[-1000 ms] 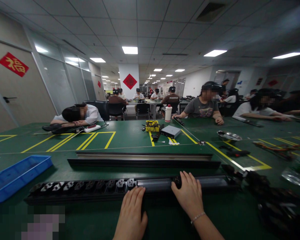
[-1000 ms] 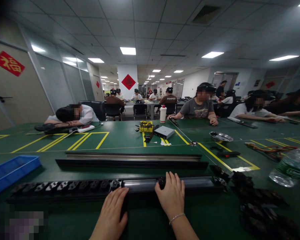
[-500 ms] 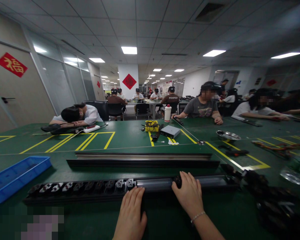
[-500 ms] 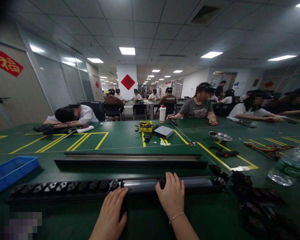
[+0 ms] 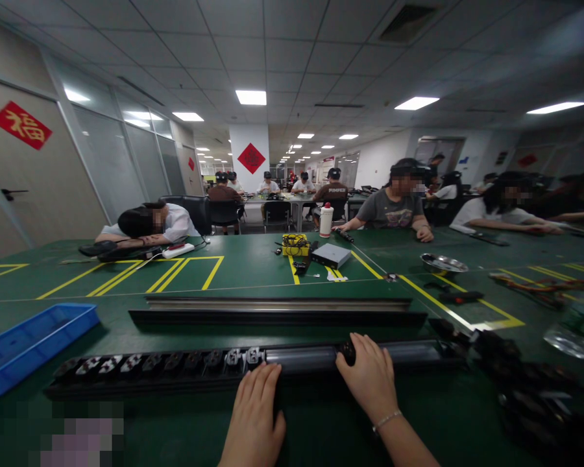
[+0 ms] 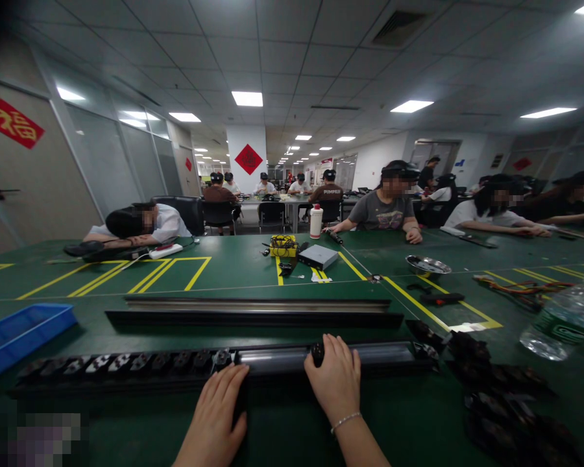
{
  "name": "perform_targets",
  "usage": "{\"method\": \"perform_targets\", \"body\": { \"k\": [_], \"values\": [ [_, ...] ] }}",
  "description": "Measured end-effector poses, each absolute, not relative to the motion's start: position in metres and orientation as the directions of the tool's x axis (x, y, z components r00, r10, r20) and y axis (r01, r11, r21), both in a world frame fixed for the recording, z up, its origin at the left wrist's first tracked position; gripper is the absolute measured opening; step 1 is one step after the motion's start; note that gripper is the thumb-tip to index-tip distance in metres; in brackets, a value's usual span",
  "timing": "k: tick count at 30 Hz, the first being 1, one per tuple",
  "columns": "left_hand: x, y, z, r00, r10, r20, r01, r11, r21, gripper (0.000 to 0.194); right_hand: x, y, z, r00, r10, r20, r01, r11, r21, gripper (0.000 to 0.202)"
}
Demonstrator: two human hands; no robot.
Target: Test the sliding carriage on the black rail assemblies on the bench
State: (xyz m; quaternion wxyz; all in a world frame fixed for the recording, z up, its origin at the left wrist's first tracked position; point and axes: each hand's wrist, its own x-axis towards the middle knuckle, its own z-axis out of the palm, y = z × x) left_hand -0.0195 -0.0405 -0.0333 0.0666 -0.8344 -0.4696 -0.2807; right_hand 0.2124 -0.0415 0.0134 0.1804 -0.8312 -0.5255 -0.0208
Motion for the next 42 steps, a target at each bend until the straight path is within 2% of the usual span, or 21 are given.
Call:
{"method": "perform_targets", "body": {
  "k": [9,27,35,42],
  "values": [
    [-0.020,-0.041,-0.034,0.398,0.777,0.487,0.825,-0.536,0.180,0.063,0.213,-0.042,0.011,0.479,0.842,0.248,0.872,-0.425,-0.242,0.063],
    [-0.021,-0.041,-0.033,0.407,0.764,0.500,0.825,-0.543,0.157,0.063,0.222,-0.042,0.015,0.495,0.846,0.198,0.852,-0.428,-0.300,0.059],
    [-0.021,-0.040,-0.035,0.401,0.763,0.506,0.825,-0.542,0.163,0.063,0.229,-0.043,0.011,0.507,0.840,0.191,0.855,-0.463,-0.235,0.068],
    [-0.021,-0.041,-0.034,0.402,0.777,0.484,0.825,-0.537,0.177,0.063,0.230,-0.044,0.013,0.496,0.853,0.165,0.860,-0.455,-0.231,0.067]
  ]
}}
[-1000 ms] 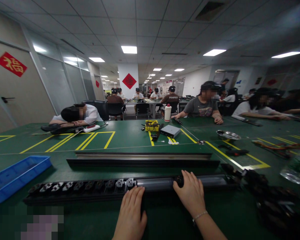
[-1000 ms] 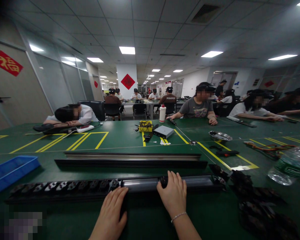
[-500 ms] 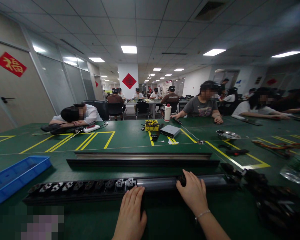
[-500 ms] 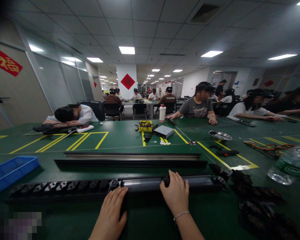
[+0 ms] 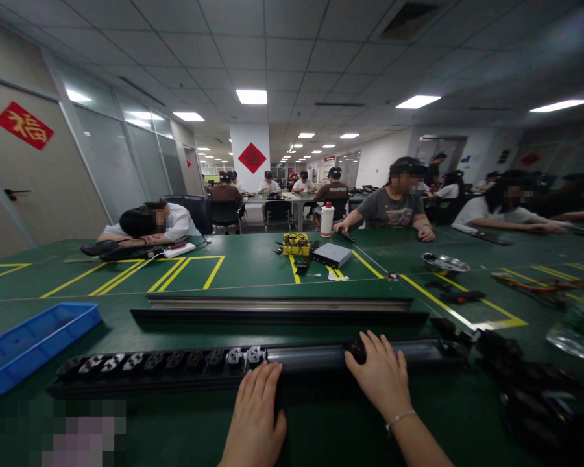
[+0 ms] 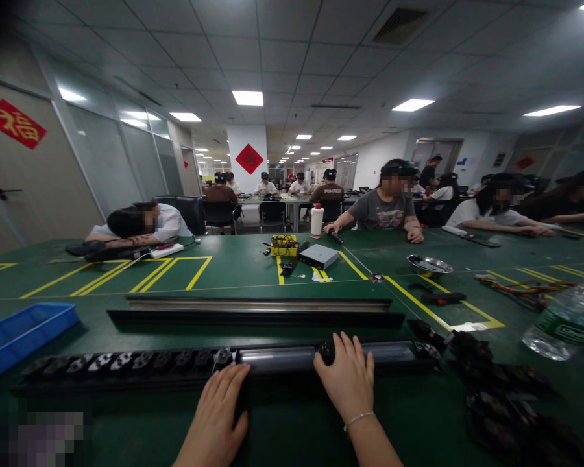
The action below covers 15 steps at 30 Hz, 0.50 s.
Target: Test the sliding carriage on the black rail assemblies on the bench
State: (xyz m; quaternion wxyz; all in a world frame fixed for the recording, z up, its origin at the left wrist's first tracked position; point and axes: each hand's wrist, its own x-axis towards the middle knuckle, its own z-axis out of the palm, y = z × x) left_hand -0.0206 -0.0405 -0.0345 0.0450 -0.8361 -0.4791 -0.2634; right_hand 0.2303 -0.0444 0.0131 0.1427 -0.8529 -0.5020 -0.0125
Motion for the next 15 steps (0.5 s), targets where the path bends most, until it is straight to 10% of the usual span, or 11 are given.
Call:
{"method": "perform_targets", "body": {
  "k": [15],
  "values": [
    [-0.0207,-0.0407,-0.0330,0.407,0.755,0.513,0.825,-0.545,0.148,0.063,0.2310,-0.0436,0.0155,0.506,0.845,0.170,0.854,-0.463,-0.238,0.069]
  ]
}}
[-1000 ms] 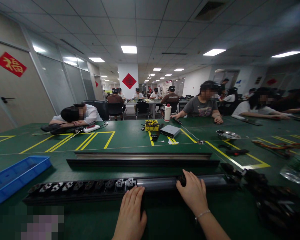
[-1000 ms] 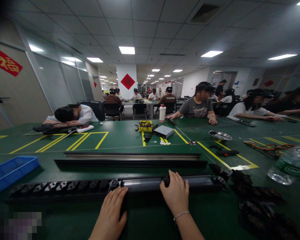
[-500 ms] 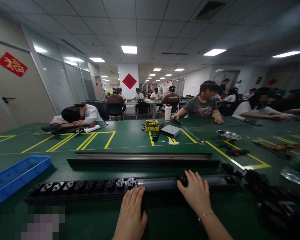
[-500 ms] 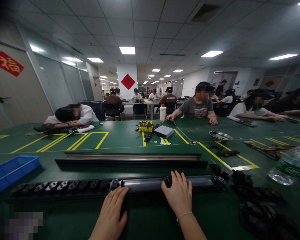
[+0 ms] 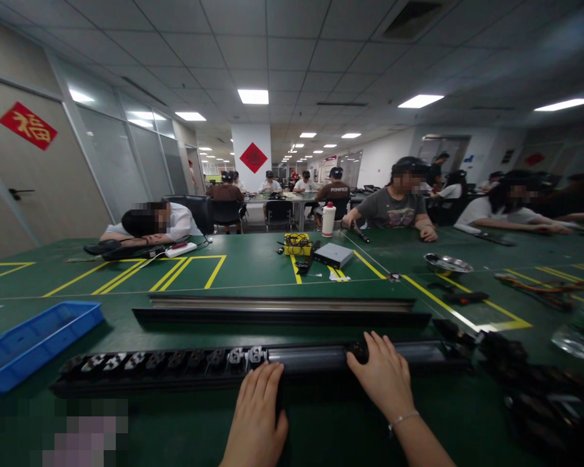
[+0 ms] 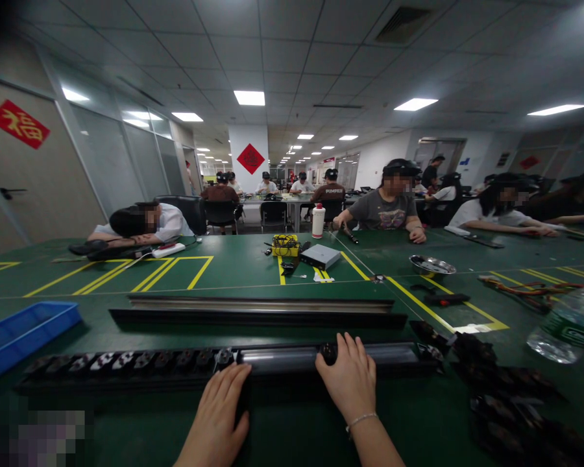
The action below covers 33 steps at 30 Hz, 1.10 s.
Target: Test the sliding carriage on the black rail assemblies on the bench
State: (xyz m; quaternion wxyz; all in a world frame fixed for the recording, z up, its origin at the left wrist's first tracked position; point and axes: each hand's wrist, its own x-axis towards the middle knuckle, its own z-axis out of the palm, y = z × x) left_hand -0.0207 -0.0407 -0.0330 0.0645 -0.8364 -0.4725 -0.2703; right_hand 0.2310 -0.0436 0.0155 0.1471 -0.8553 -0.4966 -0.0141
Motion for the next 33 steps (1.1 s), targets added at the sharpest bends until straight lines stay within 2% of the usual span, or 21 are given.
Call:
{"method": "perform_targets", "body": {
  "k": [20,26,33],
  "values": [
    [-0.021,-0.041,-0.033,0.399,0.777,0.487,0.829,-0.532,0.170,0.064,0.246,-0.044,0.013,0.503,0.836,0.221,0.853,-0.439,-0.281,0.063],
    [-0.021,-0.042,-0.032,0.409,0.781,0.473,0.826,-0.537,0.172,0.064,0.253,-0.043,0.010,0.519,0.838,0.169,0.842,-0.466,-0.273,0.068],
    [-0.021,-0.041,-0.034,0.405,0.787,0.466,0.832,-0.528,0.169,0.064,0.259,-0.044,0.011,0.517,0.840,0.165,0.838,-0.457,-0.299,0.062]
  ]
}}
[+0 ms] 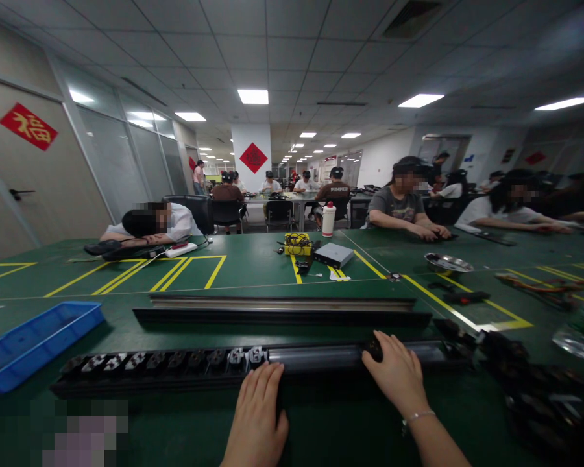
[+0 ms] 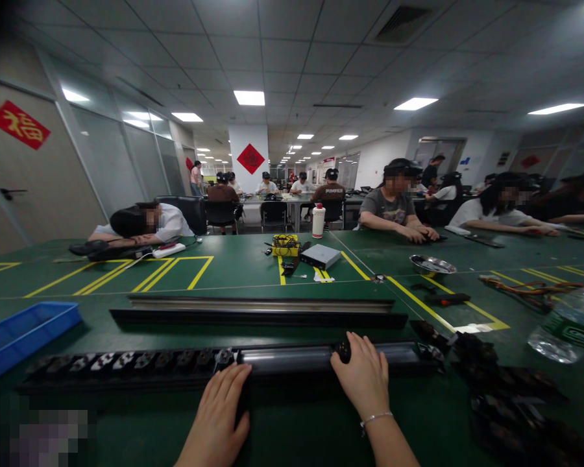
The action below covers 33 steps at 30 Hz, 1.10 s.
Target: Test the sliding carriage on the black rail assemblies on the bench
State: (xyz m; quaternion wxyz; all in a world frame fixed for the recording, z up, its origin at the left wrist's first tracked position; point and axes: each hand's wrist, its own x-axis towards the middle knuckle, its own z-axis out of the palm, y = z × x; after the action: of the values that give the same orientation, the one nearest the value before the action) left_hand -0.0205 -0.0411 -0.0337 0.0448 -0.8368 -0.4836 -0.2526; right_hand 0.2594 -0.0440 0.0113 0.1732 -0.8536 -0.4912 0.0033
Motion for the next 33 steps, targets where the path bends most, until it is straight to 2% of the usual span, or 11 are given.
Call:
{"method": "perform_targets", "body": {
  "k": [7,13,20,24,33],
  "values": [
    [-0.021,-0.041,-0.033,0.401,0.782,0.478,0.833,-0.528,0.165,0.063,0.270,-0.044,0.011,0.491,0.842,0.223,0.855,-0.417,-0.308,0.057],
    [-0.023,-0.040,-0.037,0.418,0.777,0.471,0.825,-0.542,0.163,0.064,0.276,-0.045,0.013,0.494,0.842,0.218,0.847,-0.409,-0.340,0.056],
    [-0.024,-0.041,-0.035,0.418,0.794,0.440,0.823,-0.536,0.185,0.064,0.277,-0.045,0.009,0.507,0.827,0.243,0.847,-0.427,-0.316,0.055],
    [-0.024,-0.041,-0.035,0.418,0.789,0.450,0.820,-0.541,0.186,0.064,0.280,-0.045,0.005,0.547,0.803,0.236,0.827,-0.474,-0.303,0.056],
    [-0.023,-0.041,-0.036,0.407,0.779,0.477,0.824,-0.539,0.176,0.064,0.290,-0.044,0.005,0.544,0.802,0.246,0.828,-0.464,-0.315,0.053]
  ]
}}
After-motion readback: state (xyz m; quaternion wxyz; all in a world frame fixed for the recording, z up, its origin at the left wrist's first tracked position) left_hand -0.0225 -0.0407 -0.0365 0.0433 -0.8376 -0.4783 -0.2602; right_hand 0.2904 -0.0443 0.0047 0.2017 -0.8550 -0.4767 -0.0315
